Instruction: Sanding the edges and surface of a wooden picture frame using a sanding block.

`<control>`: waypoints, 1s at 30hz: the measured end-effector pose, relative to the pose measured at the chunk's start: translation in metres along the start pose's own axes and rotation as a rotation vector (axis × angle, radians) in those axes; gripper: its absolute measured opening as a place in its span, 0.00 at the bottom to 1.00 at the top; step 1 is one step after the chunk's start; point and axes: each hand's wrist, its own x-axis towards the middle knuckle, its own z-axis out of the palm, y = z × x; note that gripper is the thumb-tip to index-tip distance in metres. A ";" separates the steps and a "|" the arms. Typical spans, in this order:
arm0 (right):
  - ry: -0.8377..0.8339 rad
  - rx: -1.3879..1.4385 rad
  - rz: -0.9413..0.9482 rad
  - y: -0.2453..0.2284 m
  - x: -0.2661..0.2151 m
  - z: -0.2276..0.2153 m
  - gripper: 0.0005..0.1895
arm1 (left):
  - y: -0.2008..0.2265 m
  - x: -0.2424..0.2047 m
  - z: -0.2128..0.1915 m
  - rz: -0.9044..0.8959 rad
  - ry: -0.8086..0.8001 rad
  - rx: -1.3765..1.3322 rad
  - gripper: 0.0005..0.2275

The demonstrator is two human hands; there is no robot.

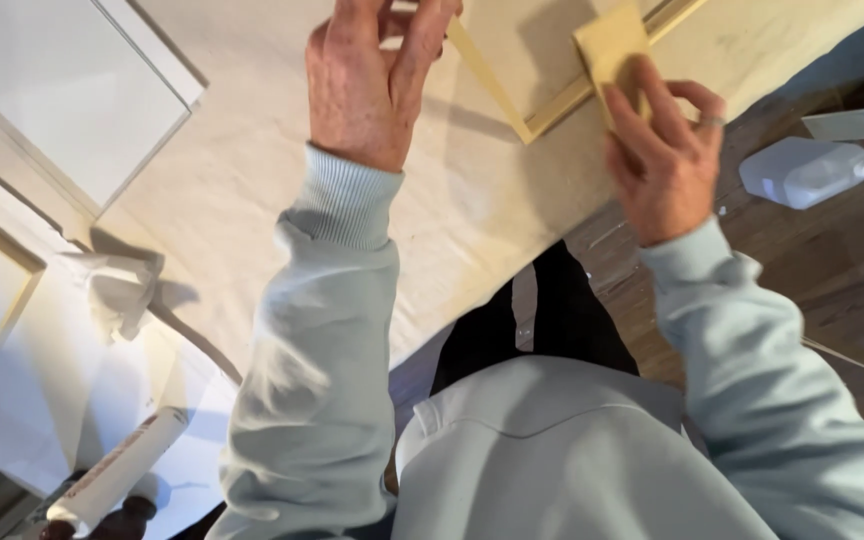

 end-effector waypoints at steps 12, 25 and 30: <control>-0.110 0.064 -0.072 -0.033 -0.002 -0.011 0.38 | 0.031 0.006 -0.004 -0.093 0.012 -0.124 0.10; 0.011 0.097 -0.261 0.001 0.006 -0.010 0.23 | 0.068 0.003 -0.008 -0.285 -0.087 -0.076 0.11; -0.093 -0.017 -0.054 0.058 0.015 -0.041 0.29 | 0.070 -0.005 -0.010 -0.260 -0.107 0.051 0.15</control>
